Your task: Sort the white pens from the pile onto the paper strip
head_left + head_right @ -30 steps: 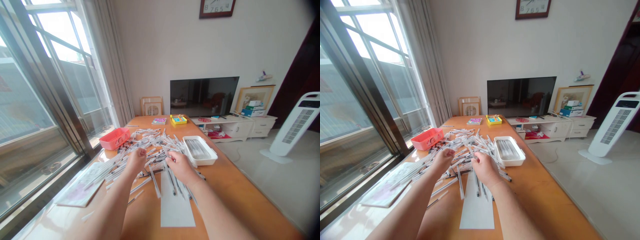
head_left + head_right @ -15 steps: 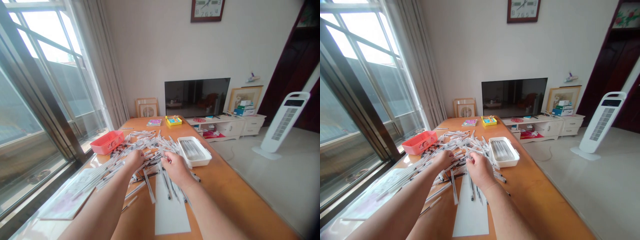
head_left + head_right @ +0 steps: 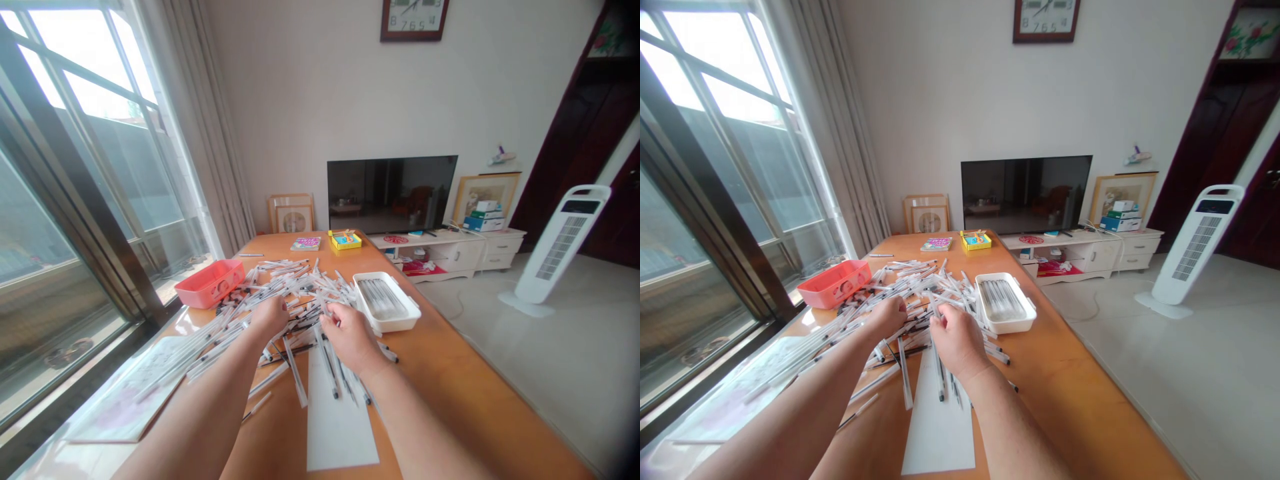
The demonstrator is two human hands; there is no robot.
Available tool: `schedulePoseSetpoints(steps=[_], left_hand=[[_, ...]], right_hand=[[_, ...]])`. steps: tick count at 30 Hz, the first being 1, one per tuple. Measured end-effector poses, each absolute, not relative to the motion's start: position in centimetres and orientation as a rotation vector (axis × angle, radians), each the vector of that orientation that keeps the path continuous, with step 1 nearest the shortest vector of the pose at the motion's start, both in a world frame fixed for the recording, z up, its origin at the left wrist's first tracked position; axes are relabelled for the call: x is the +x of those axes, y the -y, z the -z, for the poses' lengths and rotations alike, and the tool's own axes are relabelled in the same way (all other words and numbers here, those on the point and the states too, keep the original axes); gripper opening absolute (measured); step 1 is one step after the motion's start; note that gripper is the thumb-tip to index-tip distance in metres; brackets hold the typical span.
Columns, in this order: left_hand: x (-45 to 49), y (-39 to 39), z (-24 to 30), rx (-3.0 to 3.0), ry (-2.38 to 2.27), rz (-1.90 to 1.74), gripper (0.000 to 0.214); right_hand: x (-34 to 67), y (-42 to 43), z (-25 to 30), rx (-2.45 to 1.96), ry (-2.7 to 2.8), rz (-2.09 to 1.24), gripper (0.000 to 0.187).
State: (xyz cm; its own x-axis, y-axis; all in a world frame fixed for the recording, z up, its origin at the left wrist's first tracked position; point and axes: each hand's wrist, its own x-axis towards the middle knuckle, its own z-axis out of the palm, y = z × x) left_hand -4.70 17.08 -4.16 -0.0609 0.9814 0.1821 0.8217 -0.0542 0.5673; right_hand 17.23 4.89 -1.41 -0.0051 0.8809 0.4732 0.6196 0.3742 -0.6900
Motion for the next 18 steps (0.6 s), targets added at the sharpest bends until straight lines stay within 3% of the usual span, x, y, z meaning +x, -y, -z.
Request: schedulePoseSetpoints(steps=[10, 14, 18], left_hand=[[-3.0, -10.8, 0.5, 1.542, -1.508, -1.246, 0.032], [-3.3, -7.7, -0.7, 1.076, -1.085, -1.360, 0.032], [-3.6, -6.1, -0.8, 0.920, -0.985, -1.375, 0.028]], right_hand=[[16.9, -3.8, 0.4, -1.285, 1.893, -0.334, 0.016], [16.3, -3.6, 0.6, -1.185, 1.967, -0.373, 0.018], [15.3, -3.6, 1.5, -1.138, 1.942, -0.430, 0.033]])
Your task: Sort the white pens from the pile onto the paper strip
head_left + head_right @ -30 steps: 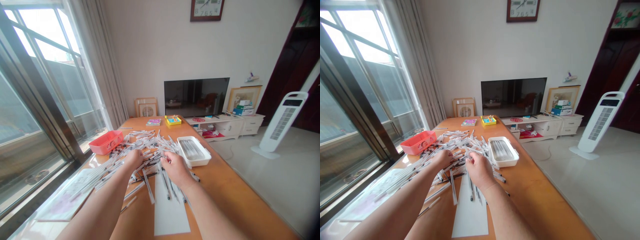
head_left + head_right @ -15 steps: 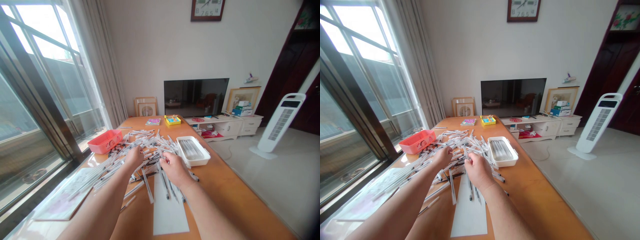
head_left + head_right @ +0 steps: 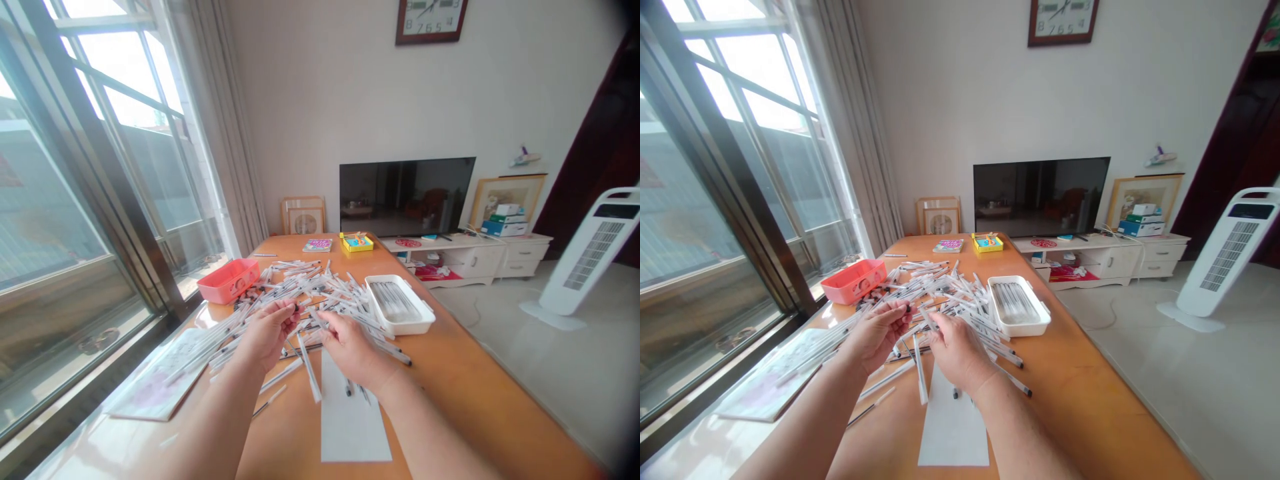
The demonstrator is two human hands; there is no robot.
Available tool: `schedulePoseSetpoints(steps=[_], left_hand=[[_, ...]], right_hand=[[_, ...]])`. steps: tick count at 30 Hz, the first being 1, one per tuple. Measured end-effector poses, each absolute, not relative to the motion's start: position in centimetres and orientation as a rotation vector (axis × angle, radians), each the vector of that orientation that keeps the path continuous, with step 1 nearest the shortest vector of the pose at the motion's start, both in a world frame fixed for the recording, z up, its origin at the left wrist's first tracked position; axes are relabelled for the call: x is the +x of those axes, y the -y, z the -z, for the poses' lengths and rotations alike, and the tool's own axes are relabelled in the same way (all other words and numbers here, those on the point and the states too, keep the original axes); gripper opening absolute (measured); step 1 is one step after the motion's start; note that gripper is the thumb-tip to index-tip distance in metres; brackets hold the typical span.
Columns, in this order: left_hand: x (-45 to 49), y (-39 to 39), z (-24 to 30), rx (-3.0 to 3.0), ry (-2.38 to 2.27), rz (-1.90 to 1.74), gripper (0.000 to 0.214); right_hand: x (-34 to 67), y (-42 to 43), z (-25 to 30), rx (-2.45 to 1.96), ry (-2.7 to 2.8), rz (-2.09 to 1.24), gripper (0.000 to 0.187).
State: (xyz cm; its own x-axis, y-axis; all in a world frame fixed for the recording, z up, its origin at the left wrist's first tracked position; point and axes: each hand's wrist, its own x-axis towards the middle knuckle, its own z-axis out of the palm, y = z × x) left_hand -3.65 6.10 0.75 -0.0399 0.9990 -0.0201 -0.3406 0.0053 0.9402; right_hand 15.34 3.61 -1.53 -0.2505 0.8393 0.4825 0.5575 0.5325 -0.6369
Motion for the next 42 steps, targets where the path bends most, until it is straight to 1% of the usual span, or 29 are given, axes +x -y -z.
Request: schedulePoseSetpoints(steps=[2, 5, 7, 42], left_hand=[[-3.7, -5.9, -0.4, 0.901, -0.958, -1.388, 0.025], [-3.7, -5.8, 0.3, 0.860, -0.941, -1.423, 0.022], [-3.6, -5.8, 0.6, 0.850, -0.936, -1.433, 0.022], [-3.0, -5.4, 0.8, 0.959, -0.962, -1.490, 0.022]], right_hand=[[14.9, -3.5, 1.8, -1.138, 1.914, -0.454, 0.033], [14.4, -3.2, 1.9, -1.130, 1.907, -0.463, 0.023], [14.3, -3.0, 1.7, -1.128, 1.920, -0.461, 0.020], [13.9, -3.0, 2.4, -1.188, 1.949, -0.480, 0.021]])
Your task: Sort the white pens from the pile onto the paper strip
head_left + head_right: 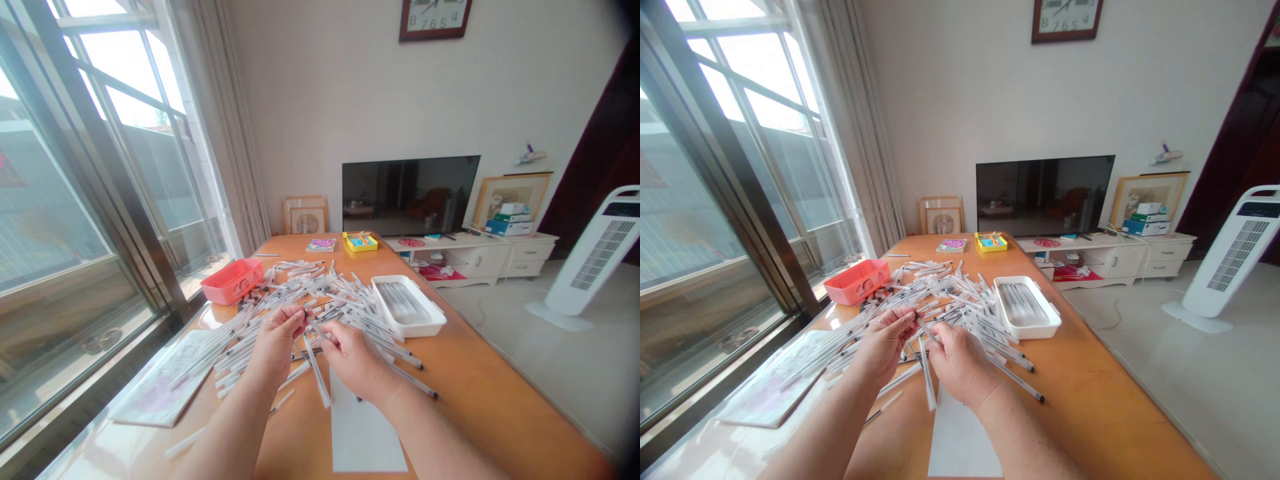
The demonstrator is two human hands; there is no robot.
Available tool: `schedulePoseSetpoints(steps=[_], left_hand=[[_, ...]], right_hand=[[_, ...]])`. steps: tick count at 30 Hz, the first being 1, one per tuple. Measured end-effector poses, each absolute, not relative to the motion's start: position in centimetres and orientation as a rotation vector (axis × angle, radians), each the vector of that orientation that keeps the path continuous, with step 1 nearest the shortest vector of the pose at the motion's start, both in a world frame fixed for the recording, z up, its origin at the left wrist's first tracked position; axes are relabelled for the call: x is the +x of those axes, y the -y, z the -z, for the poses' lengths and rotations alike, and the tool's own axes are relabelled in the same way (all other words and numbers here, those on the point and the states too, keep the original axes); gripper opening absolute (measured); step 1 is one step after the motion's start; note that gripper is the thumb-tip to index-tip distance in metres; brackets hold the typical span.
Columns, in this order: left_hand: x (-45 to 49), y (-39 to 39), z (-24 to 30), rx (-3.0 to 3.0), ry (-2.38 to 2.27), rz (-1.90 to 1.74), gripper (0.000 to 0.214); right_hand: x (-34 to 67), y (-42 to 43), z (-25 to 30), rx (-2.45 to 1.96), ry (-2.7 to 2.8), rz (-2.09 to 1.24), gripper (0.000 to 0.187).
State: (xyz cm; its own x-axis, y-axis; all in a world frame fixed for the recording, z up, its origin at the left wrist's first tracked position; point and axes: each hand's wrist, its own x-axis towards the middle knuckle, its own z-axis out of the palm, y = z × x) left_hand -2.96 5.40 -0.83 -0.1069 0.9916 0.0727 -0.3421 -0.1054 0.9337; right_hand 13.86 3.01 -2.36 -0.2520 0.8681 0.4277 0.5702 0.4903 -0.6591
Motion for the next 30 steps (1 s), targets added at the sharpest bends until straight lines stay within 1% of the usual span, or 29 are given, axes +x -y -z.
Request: schedulePoseSetpoints(steps=[30], left_hand=[[-3.07, -5.50, 1.08, 1.043, -0.962, -1.489, 0.019]], right_hand=[[13.71, -3.21, 2.73, -1.142, 1.904, -0.496, 0.021]])
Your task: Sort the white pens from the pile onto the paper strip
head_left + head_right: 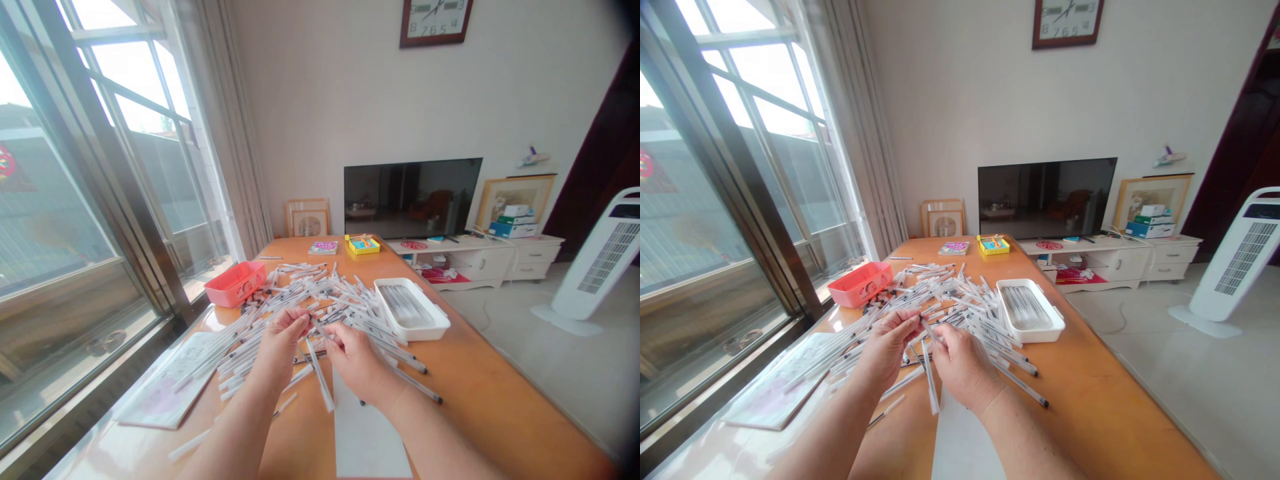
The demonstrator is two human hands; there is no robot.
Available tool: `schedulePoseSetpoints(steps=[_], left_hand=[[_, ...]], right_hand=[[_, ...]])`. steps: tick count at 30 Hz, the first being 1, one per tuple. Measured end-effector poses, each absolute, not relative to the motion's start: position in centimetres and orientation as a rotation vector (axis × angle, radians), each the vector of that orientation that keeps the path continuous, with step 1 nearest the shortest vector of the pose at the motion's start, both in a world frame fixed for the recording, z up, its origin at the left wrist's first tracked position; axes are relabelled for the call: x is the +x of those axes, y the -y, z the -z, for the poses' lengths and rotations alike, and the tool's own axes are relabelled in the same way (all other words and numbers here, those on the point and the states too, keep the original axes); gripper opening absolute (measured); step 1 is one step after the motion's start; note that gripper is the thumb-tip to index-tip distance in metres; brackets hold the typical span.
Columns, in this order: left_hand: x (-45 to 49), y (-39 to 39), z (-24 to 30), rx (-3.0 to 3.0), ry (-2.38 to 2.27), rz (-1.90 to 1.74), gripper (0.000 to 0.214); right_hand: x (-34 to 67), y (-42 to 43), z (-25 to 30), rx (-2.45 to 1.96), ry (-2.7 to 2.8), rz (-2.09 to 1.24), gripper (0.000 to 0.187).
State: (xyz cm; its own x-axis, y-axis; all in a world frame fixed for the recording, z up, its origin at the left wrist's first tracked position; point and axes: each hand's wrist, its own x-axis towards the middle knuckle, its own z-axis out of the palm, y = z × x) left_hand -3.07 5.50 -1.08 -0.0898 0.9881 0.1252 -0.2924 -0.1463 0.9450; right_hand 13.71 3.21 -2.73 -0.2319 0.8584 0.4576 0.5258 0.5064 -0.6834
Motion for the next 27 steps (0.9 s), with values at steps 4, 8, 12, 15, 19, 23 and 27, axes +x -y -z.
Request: schedulePoseSetpoints(steps=[4, 8, 12, 15, 19, 23, 27], left_hand=[[-3.2, -5.2, 0.7, 1.044, -0.963, -1.444, 0.020], [-3.3, -5.0, 0.4, 1.007, -0.925, -1.446, 0.021], [-3.4, -5.0, 0.1, 1.013, -0.938, -1.461, 0.025], [-3.4, -5.0, -0.1, 1.019, -0.955, -1.471, 0.026], [-3.7, -5.1, -0.1, 1.018, -0.955, -1.481, 0.031], [-4.0, -5.2, 0.0, 1.043, -0.933, -1.457, 0.031], [-4.2, -5.0, -0.2, 1.047, -0.898, -1.430, 0.034]], right_hand=[[13.7, -3.2, 2.7, -1.134, 1.909, -0.477, 0.021], [13.6, -3.0, 2.7, -1.135, 1.909, -0.436, 0.018], [13.4, -3.1, 2.7, -1.122, 1.889, -0.441, 0.019], [13.3, -3.1, 2.8, -1.134, 1.852, -0.490, 0.015], [13.5, -3.1, 2.8, -1.127, 1.818, -0.602, 0.013], [13.5, -3.2, 2.8, -1.079, 1.769, -0.846, 0.018], [13.3, -3.2, 2.8, -1.038, 1.707, -1.008, 0.020]])
